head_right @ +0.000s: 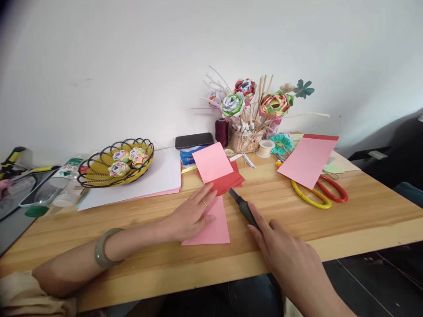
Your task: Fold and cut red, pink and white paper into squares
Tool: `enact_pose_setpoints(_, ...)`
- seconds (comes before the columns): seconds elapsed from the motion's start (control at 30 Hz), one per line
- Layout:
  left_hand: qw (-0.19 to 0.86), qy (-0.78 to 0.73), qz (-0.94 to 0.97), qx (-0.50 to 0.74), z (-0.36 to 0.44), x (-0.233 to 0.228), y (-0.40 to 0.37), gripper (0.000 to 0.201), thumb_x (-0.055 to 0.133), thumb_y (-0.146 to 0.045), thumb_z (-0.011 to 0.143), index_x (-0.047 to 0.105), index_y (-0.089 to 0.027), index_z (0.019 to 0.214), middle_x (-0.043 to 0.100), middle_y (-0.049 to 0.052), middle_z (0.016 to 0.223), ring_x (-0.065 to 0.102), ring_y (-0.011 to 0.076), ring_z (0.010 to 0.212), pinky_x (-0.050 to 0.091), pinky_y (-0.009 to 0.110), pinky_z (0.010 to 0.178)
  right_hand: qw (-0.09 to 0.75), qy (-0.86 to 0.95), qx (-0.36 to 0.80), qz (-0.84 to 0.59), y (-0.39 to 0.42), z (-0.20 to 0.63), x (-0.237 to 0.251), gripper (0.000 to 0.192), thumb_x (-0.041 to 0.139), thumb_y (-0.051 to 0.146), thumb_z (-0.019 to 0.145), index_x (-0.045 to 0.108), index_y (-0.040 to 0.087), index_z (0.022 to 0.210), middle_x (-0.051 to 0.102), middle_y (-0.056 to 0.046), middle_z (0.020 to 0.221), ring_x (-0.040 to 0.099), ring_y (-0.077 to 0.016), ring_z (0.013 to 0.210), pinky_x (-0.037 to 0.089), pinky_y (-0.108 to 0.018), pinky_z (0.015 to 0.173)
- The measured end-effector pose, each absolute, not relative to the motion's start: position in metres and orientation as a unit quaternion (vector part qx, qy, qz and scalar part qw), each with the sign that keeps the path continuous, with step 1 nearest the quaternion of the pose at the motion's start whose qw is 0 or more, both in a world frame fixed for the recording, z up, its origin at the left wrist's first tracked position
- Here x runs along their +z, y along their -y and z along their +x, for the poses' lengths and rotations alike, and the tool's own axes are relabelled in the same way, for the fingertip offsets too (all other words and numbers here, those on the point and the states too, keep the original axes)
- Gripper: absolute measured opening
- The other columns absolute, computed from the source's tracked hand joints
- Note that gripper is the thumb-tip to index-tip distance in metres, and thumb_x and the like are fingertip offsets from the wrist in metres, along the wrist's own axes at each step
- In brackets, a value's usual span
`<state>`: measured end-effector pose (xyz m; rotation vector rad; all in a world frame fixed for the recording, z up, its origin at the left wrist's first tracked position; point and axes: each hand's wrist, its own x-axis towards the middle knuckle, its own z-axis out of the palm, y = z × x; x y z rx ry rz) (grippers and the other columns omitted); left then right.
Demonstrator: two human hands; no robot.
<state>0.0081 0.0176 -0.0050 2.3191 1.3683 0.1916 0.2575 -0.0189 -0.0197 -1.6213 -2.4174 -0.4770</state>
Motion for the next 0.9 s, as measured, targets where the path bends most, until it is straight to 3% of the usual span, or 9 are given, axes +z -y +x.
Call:
enact_pose_setpoints(0.1,0.216,-0.522,0.818,0.111,0.0,0.007,-0.018,0.059,0.056,-0.038,0.085,0.04,-0.014,0.137,0.041,0.012,0.141,0.033,0.0269,0.131,0.03,0.04,0.109,0.158,0.802,-0.059,-0.573,0.021,0.27,-0.019,0.05,0.027,0.043,0.097,0.034,0.029,0.144,0.069,-0.003,0.11,0.07,-0.0226,0.072,0.053,-0.031,0.042)
enact_pose_setpoints(0.23,0.242,-0.563,0.789,0.049,-0.009,0.024,-0.021,0.054,0.073,-0.03,0.068,0.056,-0.015,0.117,0.057,0.01,0.114,0.048,0.0288,0.109,0.042,0.038,0.09,0.209,0.772,0.023,-0.599,0.025,0.28,-0.016,0.05,0.031,0.046,0.095,0.034,0.033,0.144,0.062,0.001,0.122,0.067,-0.0221,0.092,0.058,-0.029,0.06)
enact_pose_setpoints(0.33,0.256,-0.559,0.788,0.038,-0.013,0.027,-0.022,0.025,0.075,-0.03,0.064,0.063,-0.017,0.081,0.061,0.005,0.086,0.052,0.0273,0.092,0.042,0.034,0.077,0.23,0.759,0.043,-0.607,0.026,0.281,-0.017,0.052,0.033,0.048,0.094,0.036,0.032,0.143,0.059,0.002,0.124,0.065,-0.0221,0.098,0.058,-0.03,0.067)
enact_pose_setpoints(0.43,0.266,-0.532,0.8,0.073,-0.016,0.024,-0.024,0.016,0.072,-0.027,0.065,0.059,-0.018,0.061,0.059,0.002,0.072,0.053,0.0243,0.085,0.04,0.03,0.07,0.244,0.757,0.058,-0.604,0.025,0.281,-0.017,0.053,0.034,0.05,0.093,0.038,0.03,0.142,0.058,0.001,0.127,0.062,-0.0233,0.104,0.058,-0.032,0.071)
enact_pose_setpoints(0.53,0.266,-0.529,0.794,0.133,-0.016,0.025,-0.037,0.01,0.065,-0.021,0.069,0.061,-0.018,0.061,0.059,0.0,0.069,0.055,0.0205,0.078,0.04,0.027,0.066,0.249,0.753,0.077,-0.605,0.024,0.28,-0.016,0.054,0.033,0.051,0.092,0.043,0.027,0.14,0.061,-0.002,0.123,0.064,-0.0244,0.1,0.058,-0.033,0.07)
enact_pose_setpoints(0.67,0.243,-0.562,0.753,0.242,-0.014,0.03,-0.079,0.011,0.054,-0.017,0.078,0.065,-0.016,0.08,0.064,0.001,0.08,0.058,0.0196,0.081,0.044,0.028,0.07,0.258,0.751,0.085,-0.602,0.025,0.279,-0.016,0.051,0.035,0.047,0.093,0.043,0.028,0.14,0.061,-0.002,0.123,0.064,-0.0243,0.1,0.058,-0.034,0.072)
enact_pose_setpoints(0.9,0.187,-0.642,0.657,0.348,-0.007,0.022,-0.135,0.01,0.065,-0.01,0.07,0.056,-0.015,0.069,0.062,0.006,0.086,0.058,0.0232,0.093,0.045,0.034,0.081,0.254,0.76,0.08,-0.593,0.025,0.28,-0.017,0.049,0.038,0.042,0.094,0.038,0.031,0.142,0.06,0.0,0.125,0.064,-0.0218,0.102,0.058,-0.032,0.072)
